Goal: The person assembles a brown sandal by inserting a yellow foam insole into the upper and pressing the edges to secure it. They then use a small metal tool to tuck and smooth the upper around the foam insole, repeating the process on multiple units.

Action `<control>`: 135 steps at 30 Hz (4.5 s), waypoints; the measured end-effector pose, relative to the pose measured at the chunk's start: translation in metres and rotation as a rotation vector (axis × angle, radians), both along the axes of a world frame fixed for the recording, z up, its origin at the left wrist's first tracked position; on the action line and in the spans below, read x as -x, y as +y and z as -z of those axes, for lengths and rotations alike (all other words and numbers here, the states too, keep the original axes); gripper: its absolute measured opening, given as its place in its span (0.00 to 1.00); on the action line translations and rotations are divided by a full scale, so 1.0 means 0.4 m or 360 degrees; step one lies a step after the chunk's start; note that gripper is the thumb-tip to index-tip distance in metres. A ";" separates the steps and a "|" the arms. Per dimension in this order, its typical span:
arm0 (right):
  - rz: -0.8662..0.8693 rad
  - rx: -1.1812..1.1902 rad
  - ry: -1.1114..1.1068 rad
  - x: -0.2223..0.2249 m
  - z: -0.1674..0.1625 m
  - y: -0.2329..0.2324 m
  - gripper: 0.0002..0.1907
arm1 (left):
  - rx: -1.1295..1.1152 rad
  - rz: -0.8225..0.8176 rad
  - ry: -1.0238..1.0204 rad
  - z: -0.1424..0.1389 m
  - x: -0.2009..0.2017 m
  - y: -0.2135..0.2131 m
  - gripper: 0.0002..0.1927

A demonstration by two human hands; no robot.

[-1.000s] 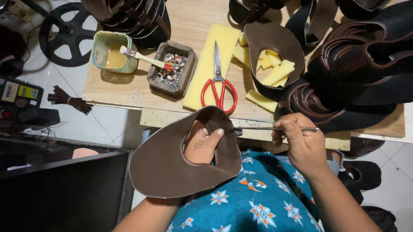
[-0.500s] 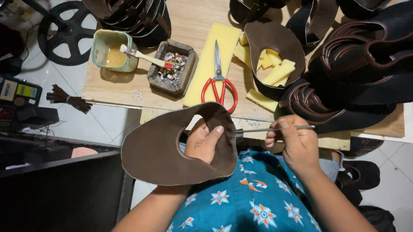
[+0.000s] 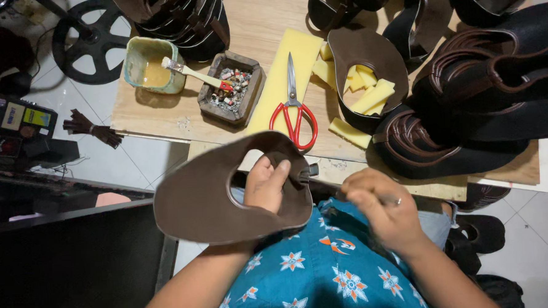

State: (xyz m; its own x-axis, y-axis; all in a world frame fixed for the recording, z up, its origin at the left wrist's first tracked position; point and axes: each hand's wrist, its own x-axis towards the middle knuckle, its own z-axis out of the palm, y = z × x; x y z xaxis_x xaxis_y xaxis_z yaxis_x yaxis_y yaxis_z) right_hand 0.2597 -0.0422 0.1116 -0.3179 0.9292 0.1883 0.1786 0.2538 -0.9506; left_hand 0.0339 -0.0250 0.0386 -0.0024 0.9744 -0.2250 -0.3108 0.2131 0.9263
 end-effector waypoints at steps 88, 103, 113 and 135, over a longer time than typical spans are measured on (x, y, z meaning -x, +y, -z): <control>0.0108 0.1012 -0.0176 0.119 0.152 0.110 0.12 | 0.0414 -0.0008 -0.0819 -0.082 -0.021 -0.050 0.08; 0.0275 0.0727 -0.0236 0.100 0.181 0.090 0.13 | -0.0298 0.0123 0.0326 -0.167 0.040 -0.044 0.07; 0.0330 -0.0040 -0.0761 0.101 0.122 0.092 0.11 | 0.0036 -0.0046 0.0245 -0.007 -0.019 -0.029 0.08; 0.0291 0.0662 -0.0296 0.082 0.155 0.119 0.13 | 0.0111 0.0365 -0.0431 -0.038 0.012 -0.023 0.11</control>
